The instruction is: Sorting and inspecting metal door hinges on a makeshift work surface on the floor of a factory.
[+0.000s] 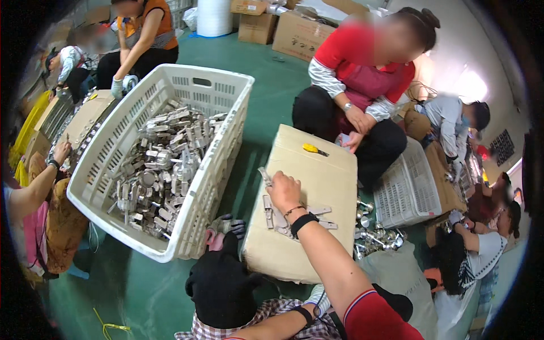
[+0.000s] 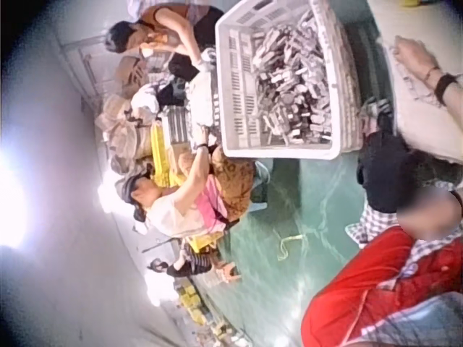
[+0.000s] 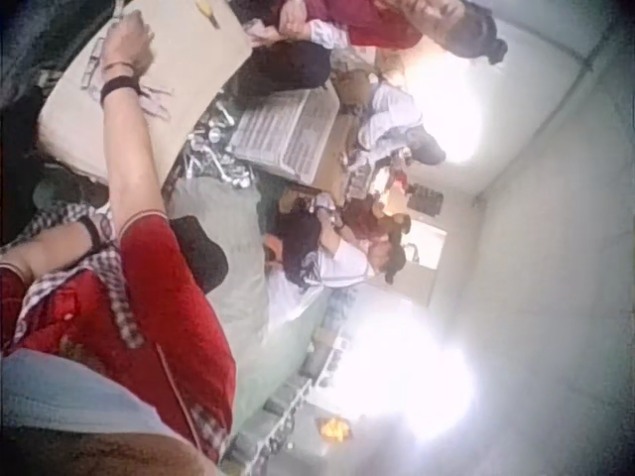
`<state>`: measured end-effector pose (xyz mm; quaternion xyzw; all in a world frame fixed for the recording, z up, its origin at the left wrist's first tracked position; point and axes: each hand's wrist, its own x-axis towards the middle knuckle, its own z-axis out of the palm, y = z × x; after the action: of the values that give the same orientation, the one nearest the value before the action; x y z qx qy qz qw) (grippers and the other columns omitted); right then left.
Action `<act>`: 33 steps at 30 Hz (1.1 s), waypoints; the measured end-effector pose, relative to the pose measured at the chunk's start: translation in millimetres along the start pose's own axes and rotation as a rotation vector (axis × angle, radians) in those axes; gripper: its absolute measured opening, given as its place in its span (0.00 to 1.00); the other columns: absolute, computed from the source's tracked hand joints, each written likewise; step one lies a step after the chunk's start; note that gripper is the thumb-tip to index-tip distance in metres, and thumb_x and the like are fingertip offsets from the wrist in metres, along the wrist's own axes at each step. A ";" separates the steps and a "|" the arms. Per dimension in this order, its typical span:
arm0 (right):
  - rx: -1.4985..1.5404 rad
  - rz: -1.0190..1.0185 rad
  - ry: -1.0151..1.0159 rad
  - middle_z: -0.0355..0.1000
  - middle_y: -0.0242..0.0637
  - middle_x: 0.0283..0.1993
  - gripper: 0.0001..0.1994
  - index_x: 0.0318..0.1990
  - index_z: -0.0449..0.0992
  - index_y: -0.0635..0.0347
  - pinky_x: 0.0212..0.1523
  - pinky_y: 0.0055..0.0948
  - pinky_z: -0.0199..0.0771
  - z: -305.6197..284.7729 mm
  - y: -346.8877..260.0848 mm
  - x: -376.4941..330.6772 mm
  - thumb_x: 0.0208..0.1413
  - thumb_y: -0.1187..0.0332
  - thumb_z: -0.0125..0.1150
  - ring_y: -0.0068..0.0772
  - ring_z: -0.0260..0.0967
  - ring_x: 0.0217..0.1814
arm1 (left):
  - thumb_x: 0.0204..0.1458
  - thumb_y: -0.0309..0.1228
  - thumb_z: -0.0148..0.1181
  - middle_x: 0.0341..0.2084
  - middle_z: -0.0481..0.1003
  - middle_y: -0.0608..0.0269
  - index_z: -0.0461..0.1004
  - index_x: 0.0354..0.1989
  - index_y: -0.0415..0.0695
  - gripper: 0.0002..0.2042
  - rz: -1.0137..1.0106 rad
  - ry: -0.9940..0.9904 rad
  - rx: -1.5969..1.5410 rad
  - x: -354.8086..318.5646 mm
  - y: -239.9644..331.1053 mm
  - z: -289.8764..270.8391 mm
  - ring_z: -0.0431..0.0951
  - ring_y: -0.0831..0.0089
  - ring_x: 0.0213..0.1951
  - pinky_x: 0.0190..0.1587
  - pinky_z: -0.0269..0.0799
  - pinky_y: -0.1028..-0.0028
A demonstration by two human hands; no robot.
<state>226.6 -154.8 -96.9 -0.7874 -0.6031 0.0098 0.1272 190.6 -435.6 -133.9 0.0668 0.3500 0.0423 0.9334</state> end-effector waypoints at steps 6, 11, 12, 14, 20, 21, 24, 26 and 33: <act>0.422 -0.049 0.045 0.72 0.44 0.29 0.12 0.36 0.63 0.56 0.37 0.41 0.65 -57.9 35.1 -14.4 0.47 0.66 0.60 0.49 0.70 0.36 | 0.57 0.35 0.48 0.36 0.74 0.55 0.71 0.44 0.38 0.14 0.159 0.079 0.292 13.5 -1.5 -1.4 0.73 0.66 0.38 0.37 0.70 0.68; 0.509 0.196 0.014 0.70 0.50 0.32 0.13 0.38 0.63 0.62 0.38 0.40 0.68 -66.8 129.5 -66.1 0.49 0.66 0.58 0.52 0.70 0.37 | 0.55 0.35 0.53 0.33 0.77 0.61 0.73 0.43 0.36 0.15 0.165 0.168 0.496 33.4 -6.8 -3.0 0.72 0.74 0.30 0.37 0.69 0.74; 0.484 0.296 -0.055 0.71 0.51 0.32 0.14 0.38 0.63 0.64 0.39 0.40 0.68 -64.9 140.4 -78.0 0.49 0.65 0.58 0.51 0.70 0.38 | 0.55 0.36 0.54 0.31 0.77 0.60 0.73 0.42 0.36 0.15 0.146 0.216 0.585 26.9 -2.5 2.9 0.71 0.74 0.29 0.37 0.68 0.73; 0.501 0.326 -0.051 0.71 0.51 0.33 0.15 0.38 0.64 0.65 0.39 0.40 0.69 -63.3 139.3 -98.9 0.49 0.65 0.58 0.51 0.70 0.39 | 0.55 0.36 0.53 0.33 0.76 0.60 0.73 0.43 0.36 0.15 0.189 0.198 0.511 12.8 1.4 9.2 0.71 0.73 0.31 0.37 0.67 0.73; 0.559 0.359 -0.072 0.71 0.53 0.36 0.17 0.42 0.64 0.66 0.41 0.39 0.69 -42.9 127.0 -109.2 0.50 0.63 0.56 0.52 0.70 0.41 | 0.56 0.35 0.52 0.40 0.75 0.59 0.71 0.47 0.36 0.16 0.165 0.254 0.661 6.3 7.2 14.3 0.71 0.71 0.36 0.41 0.66 0.73; 0.593 0.320 -0.055 0.71 0.52 0.35 0.17 0.40 0.64 0.68 0.40 0.38 0.69 -39.0 125.3 -107.0 0.51 0.63 0.56 0.48 0.71 0.39 | 0.56 0.35 0.52 0.40 0.75 0.59 0.71 0.47 0.36 0.16 0.167 0.256 0.667 10.0 5.8 12.0 0.71 0.71 0.36 0.41 0.66 0.73; 0.614 0.298 0.013 0.71 0.50 0.34 0.17 0.39 0.63 0.69 0.37 0.35 0.69 -26.7 133.5 -100.4 0.52 0.63 0.56 0.42 0.71 0.37 | 0.55 0.36 0.52 0.36 0.76 0.59 0.72 0.44 0.36 0.15 0.269 0.256 0.563 16.9 -0.3 5.4 0.71 0.71 0.33 0.39 0.67 0.73; 0.594 0.321 0.065 0.71 0.49 0.34 0.17 0.39 0.63 0.69 0.37 0.34 0.70 -28.1 138.6 -97.2 0.52 0.63 0.57 0.41 0.70 0.36 | 0.55 0.35 0.53 0.31 0.76 0.60 0.74 0.40 0.37 0.13 0.141 0.255 0.493 12.4 1.8 10.7 0.71 0.73 0.28 0.34 0.67 0.74; 0.777 0.346 -0.084 0.70 0.46 0.33 0.15 0.38 0.64 0.67 0.36 0.34 0.70 -51.9 123.4 -81.2 0.50 0.65 0.58 0.39 0.70 0.34 | 0.54 0.35 0.55 0.29 0.75 0.62 0.74 0.40 0.38 0.12 0.212 0.216 0.482 0.0 4.3 16.8 0.71 0.74 0.26 0.31 0.68 0.74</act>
<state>330.1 -271.5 -84.0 -0.7694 -0.4185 0.2895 0.3861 201.5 -433.0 -120.7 0.3181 0.4383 0.0622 0.8383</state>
